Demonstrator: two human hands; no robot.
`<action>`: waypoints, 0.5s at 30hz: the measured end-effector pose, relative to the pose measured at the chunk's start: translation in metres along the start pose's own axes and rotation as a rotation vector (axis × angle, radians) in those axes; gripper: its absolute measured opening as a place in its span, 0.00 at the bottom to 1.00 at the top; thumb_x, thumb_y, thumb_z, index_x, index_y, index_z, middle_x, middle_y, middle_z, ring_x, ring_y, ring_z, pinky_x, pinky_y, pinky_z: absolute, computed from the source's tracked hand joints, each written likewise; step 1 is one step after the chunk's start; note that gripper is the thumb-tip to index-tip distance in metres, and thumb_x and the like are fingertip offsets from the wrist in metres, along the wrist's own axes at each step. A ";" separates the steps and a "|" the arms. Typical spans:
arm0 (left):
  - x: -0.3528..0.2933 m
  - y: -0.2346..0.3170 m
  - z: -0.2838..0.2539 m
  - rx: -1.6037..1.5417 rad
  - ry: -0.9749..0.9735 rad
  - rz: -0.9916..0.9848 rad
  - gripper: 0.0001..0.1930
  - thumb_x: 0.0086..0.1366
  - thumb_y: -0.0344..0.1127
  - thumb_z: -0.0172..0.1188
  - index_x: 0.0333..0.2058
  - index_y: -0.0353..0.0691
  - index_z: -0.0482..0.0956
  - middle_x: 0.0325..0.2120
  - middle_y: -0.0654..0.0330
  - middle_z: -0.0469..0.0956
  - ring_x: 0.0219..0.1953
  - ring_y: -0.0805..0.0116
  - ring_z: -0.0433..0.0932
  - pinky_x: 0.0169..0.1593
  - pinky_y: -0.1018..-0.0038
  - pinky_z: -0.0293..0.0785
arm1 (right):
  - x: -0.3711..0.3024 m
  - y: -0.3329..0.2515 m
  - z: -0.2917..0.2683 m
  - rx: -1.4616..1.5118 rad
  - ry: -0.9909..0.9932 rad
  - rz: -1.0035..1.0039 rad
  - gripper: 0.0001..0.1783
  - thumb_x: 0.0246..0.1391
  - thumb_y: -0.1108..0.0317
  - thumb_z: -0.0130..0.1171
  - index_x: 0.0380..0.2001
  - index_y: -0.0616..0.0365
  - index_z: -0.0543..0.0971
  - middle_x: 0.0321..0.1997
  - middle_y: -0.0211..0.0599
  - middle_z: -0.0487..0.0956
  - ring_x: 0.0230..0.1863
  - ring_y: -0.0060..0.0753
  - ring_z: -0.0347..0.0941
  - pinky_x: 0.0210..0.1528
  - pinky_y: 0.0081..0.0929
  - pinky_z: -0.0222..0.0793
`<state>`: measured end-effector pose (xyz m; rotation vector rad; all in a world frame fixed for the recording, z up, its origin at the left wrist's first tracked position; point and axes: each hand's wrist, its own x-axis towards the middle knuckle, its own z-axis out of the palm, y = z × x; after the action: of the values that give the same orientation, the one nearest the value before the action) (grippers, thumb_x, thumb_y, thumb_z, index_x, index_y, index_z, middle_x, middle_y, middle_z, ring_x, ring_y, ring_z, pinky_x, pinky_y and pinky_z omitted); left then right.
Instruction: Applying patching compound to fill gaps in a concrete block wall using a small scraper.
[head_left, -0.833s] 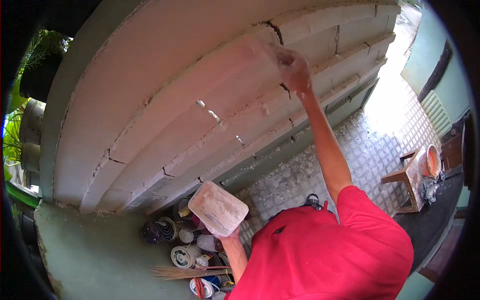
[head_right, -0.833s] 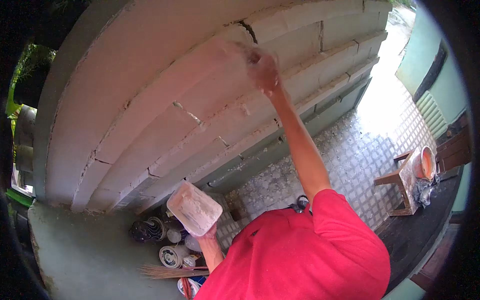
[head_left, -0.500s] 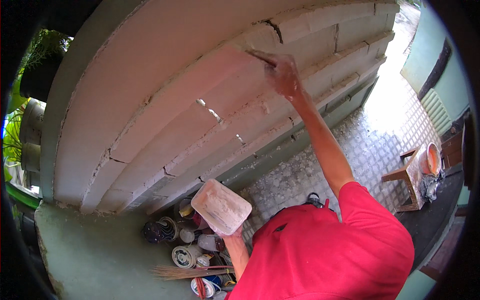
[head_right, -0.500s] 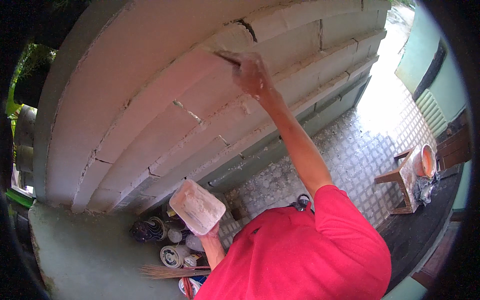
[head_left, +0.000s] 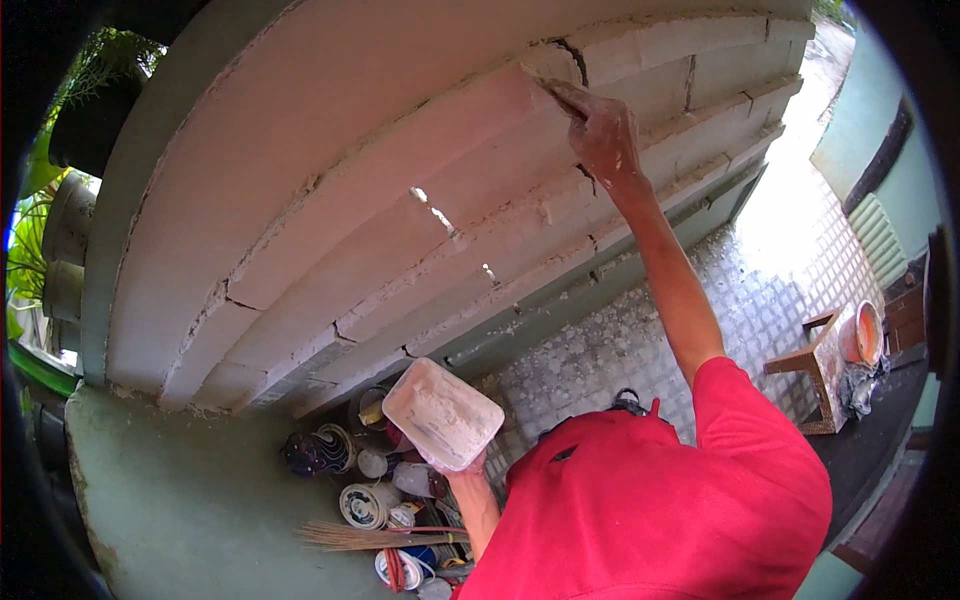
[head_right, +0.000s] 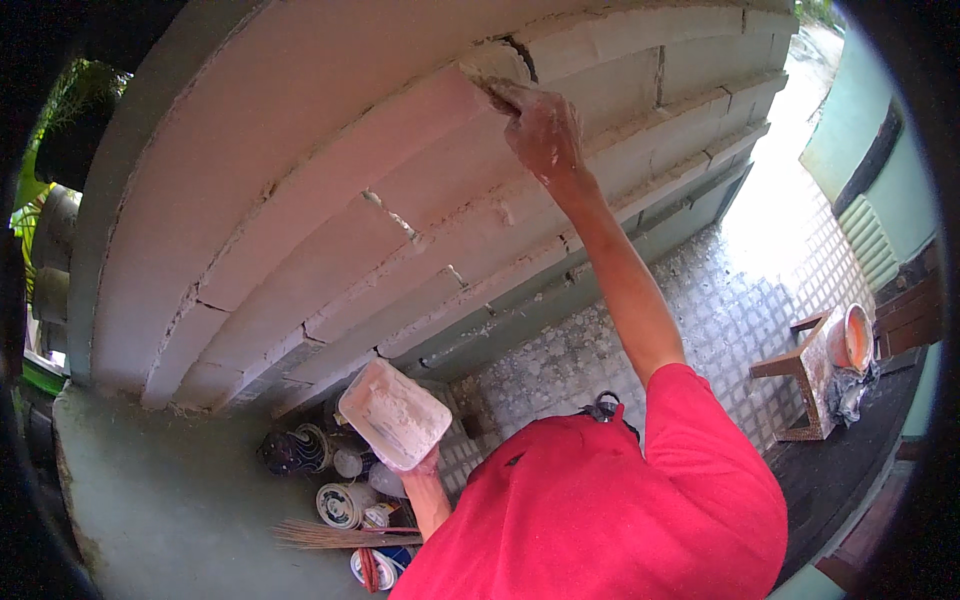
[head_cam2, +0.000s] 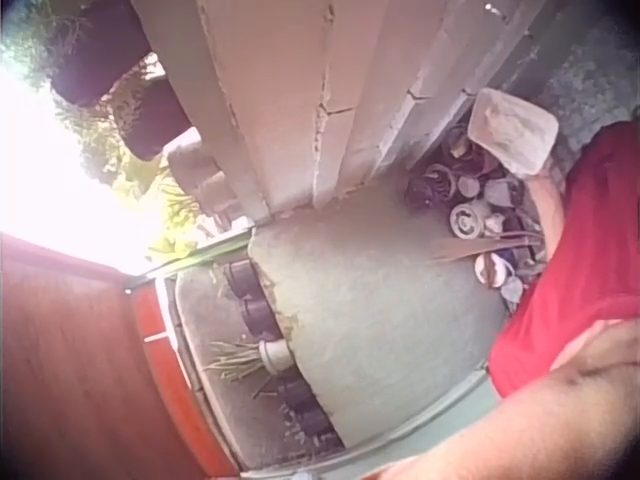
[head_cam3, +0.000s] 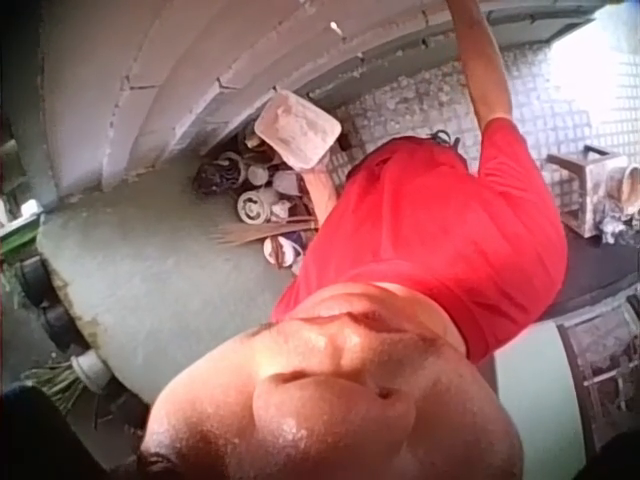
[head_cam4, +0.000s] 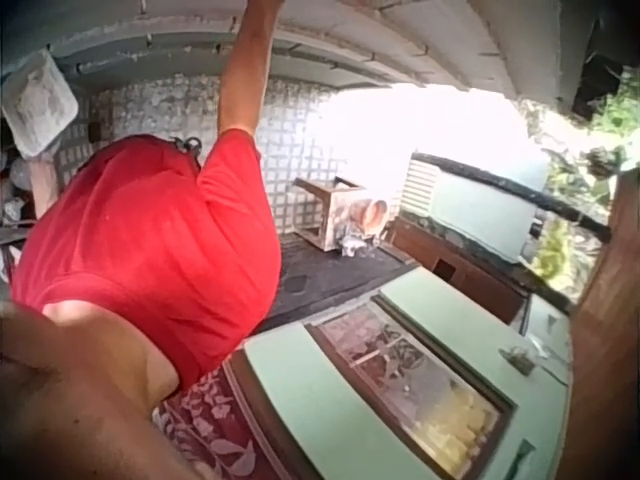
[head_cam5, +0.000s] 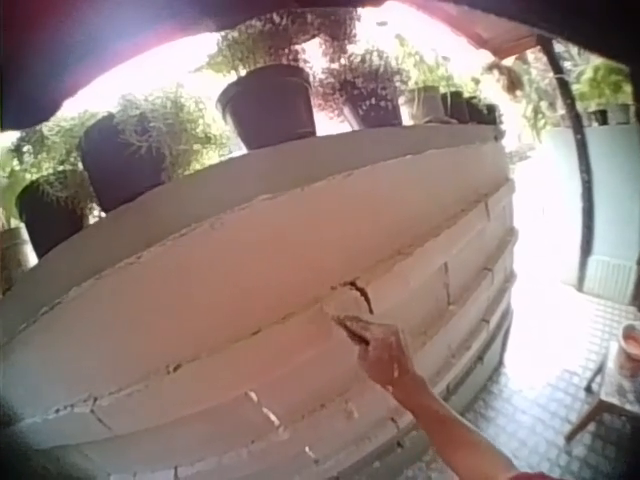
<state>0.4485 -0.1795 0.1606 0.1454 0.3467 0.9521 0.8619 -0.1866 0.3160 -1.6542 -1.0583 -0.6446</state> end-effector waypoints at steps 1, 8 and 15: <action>0.000 0.000 -0.003 0.004 0.023 0.008 0.25 0.68 0.55 0.45 0.57 0.48 0.69 0.54 0.60 0.74 0.55 0.56 0.73 0.56 0.51 0.72 | 0.000 -0.001 -0.003 -0.008 -0.062 0.058 0.24 0.46 0.80 0.52 0.47 0.51 0.80 0.47 0.42 0.80 0.45 0.43 0.79 0.46 0.32 0.76; 0.001 0.002 -0.007 0.063 0.057 0.043 0.26 0.68 0.55 0.45 0.59 0.48 0.68 0.56 0.59 0.72 0.57 0.55 0.72 0.58 0.50 0.70 | -0.007 0.002 -0.013 -0.144 -0.236 -0.240 0.14 0.51 0.69 0.54 0.41 0.48 0.81 0.33 0.32 0.82 0.36 0.42 0.79 0.35 0.40 0.75; 0.004 -0.003 -0.006 0.064 0.069 0.038 0.26 0.68 0.56 0.45 0.59 0.49 0.68 0.56 0.59 0.72 0.57 0.55 0.71 0.59 0.50 0.68 | -0.011 0.024 -0.014 -0.374 -0.250 -0.416 0.19 0.51 0.68 0.56 0.48 0.44 0.78 0.47 0.32 0.79 0.48 0.41 0.75 0.46 0.38 0.74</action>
<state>0.4510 -0.1778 0.1537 0.1782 0.4394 0.9853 0.8795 -0.2051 0.3004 -1.8840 -1.5604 -0.9694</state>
